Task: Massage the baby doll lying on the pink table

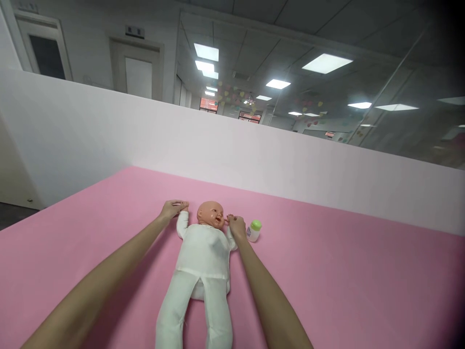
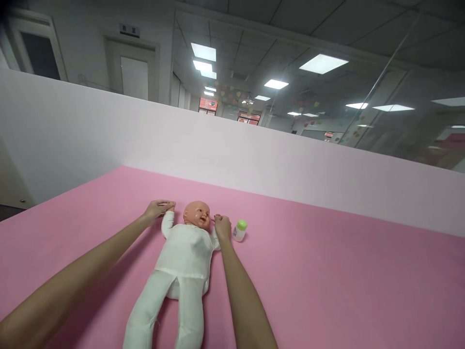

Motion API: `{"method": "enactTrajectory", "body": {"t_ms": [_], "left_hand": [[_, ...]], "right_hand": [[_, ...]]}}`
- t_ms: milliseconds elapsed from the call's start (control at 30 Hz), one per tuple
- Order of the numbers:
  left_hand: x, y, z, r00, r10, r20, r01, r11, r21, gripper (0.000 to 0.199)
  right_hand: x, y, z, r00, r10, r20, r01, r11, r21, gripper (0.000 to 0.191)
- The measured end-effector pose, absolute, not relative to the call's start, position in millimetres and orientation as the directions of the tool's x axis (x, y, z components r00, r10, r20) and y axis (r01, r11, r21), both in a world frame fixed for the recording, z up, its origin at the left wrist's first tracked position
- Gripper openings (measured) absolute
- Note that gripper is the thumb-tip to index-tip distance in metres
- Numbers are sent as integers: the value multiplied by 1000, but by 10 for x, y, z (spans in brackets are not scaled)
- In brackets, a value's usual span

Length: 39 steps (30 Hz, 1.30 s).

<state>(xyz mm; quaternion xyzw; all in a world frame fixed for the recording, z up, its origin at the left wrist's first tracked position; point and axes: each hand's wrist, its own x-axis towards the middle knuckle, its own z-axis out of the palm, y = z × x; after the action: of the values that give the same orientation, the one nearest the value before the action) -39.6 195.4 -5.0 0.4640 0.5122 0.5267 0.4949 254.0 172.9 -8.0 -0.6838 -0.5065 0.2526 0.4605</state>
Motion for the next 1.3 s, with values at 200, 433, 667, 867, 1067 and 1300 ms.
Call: {"method": "enactTrajectory", "body": {"t_ms": [200,433,667,867,1067,1300], "left_hand": [[-815,1448,205,8,967,255,-38,-254,966,53],[-999,504,132,452,831,324,266,-472,841,20],[-961,292,-233,613,690,385,212,-613,761,17],[-807,752,111,213,909,358,116,-388,914,38],[-452,1598,261,-81,976,201,-51,-205,977,67],[-264,2110,-342,-138,989,-47,131,65,989,38]], "right_hand": [[2555,1257,243,274,891,362,290,282,-914,37],[2894,186,183,-126,936,330,401,352,-846,28],[3052,-207,-283,-188,946,264,424,320,-847,18],[2875,248,110,-15,929,370,388,346,-854,33],[2548,1150,405,205,880,429,441,308,-843,39],[2525,1686,1,377,922,93,584,-158,-796,28]]}}
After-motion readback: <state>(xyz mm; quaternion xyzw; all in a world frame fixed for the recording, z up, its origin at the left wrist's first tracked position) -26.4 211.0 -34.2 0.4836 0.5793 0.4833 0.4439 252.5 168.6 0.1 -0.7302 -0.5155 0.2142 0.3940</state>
